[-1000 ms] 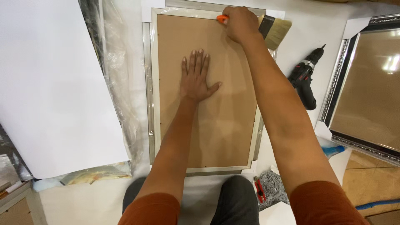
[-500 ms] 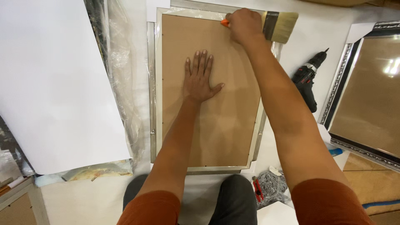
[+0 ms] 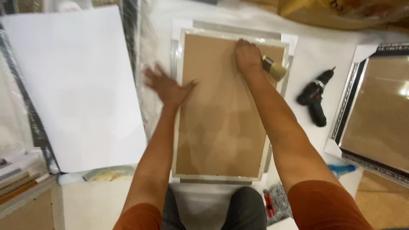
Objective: The person assembles a picture frame by placing a white backing sheet and a plastic sheet inside the frame, then inserting a cardboard backing. They use a utility knife to trim excess plastic and cardboard along the frame edges. The person flips the frame to reveal a portrait and sets it aside.
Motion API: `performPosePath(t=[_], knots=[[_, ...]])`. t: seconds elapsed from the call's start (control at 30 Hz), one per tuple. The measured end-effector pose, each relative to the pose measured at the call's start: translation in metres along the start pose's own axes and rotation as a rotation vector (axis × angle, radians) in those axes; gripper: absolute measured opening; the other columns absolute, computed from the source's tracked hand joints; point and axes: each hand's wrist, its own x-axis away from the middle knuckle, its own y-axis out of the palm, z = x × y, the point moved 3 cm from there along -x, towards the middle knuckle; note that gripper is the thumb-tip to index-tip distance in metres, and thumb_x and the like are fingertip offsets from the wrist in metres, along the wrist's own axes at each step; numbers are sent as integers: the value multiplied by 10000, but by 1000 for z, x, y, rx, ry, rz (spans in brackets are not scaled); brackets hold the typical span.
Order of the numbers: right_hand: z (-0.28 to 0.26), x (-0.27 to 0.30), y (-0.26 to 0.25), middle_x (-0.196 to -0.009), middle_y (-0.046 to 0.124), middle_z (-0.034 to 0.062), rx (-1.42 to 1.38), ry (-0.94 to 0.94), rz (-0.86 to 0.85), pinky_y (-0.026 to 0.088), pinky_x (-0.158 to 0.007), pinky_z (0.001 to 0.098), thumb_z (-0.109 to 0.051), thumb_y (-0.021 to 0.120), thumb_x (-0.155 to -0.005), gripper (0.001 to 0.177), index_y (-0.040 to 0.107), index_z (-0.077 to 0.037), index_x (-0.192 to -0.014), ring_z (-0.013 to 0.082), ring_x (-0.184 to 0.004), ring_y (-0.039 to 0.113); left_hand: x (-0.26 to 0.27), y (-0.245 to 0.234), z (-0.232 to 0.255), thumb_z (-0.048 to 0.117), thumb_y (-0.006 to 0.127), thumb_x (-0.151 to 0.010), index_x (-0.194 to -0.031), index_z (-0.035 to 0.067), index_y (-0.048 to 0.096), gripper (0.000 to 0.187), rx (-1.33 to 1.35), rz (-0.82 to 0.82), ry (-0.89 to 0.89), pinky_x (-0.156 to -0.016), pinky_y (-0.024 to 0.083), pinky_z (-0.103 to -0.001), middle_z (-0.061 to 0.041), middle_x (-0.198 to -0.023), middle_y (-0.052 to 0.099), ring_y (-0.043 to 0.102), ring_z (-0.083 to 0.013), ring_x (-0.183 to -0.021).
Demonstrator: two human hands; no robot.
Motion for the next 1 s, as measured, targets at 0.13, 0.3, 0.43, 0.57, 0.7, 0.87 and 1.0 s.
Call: performPosePath(t=[0.13, 0.3, 0.43, 0.57, 0.7, 0.87, 1.0], knots=[[-6, 3, -2, -1037, 689, 206, 8, -5, 9, 583, -773, 431, -76, 561, -961, 233, 589, 27, -1168, 346, -929, 716, -22, -28, -40, 937, 690, -549, -1586, 39, -206, 1638, -81, -200, 13, -1185, -189, -634, -313, -1622, -302, -350, -440, -1482], [1, 5, -14, -1071, 671, 224, -34, 98, -147, 571, -747, 448, -92, 614, -867, 409, 587, 22, -1259, 374, -912, 699, -37, -7, -45, 934, 703, -523, -1563, 35, -284, 1692, -193, -323, -50, -1146, -196, -685, -343, -1580, -363, -407, -494, -1420], [8, 6, -49, -986, 697, 173, -422, 212, -176, 528, -821, 490, -177, 641, -889, 358, 709, -198, -1241, 363, -959, 671, -40, -13, -47, 893, 785, -435, -1563, 41, -294, 1778, -212, -373, -54, -1135, -194, -689, -359, -1569, -363, -409, -505, -1413], [-23, -10, -81, -993, 719, 178, -643, 51, -55, 540, -834, 457, -156, 688, -869, 295, 745, -145, -1158, 379, -940, 686, -40, -27, -37, 858, 839, -370, -1555, 47, -312, 1839, -195, -423, -66, -1137, -179, -683, -348, -1565, -377, -411, -499, -1409], [-58, -42, -87, -1044, 745, 144, -611, -14, -100, 542, -819, 461, -214, 686, -915, 223, 752, -144, -1116, 369, -949, 693, -37, -28, -37, 851, 852, -385, -1563, 32, -291, 1834, -194, -419, -87, -1160, -175, -675, -352, -1574, -362, -403, -493, -1429], [-87, -70, -90, -994, 739, 144, -420, -51, -166, 522, -847, 485, -220, 662, -921, 236, 771, -194, -1129, 356, -957, 680, -38, -26, -38, 829, 865, -378, -1562, 52, -299, 1833, -167, -437, -114, -1157, -185, -665, -333, -1580, -375, -413, -478, -1426], [-97, -82, -91, -964, 735, 113, -271, -81, -254, 508, -850, 485, -208, 646, -920, 198, 772, -185, -1070, 324, -975, 675, -39, -28, -38, 817, 873, -369, -1566, 53, -292, 1837, -124, -408, -101, -1156, -185, -663, -328, -1583, -376, -412, -479, -1426]])
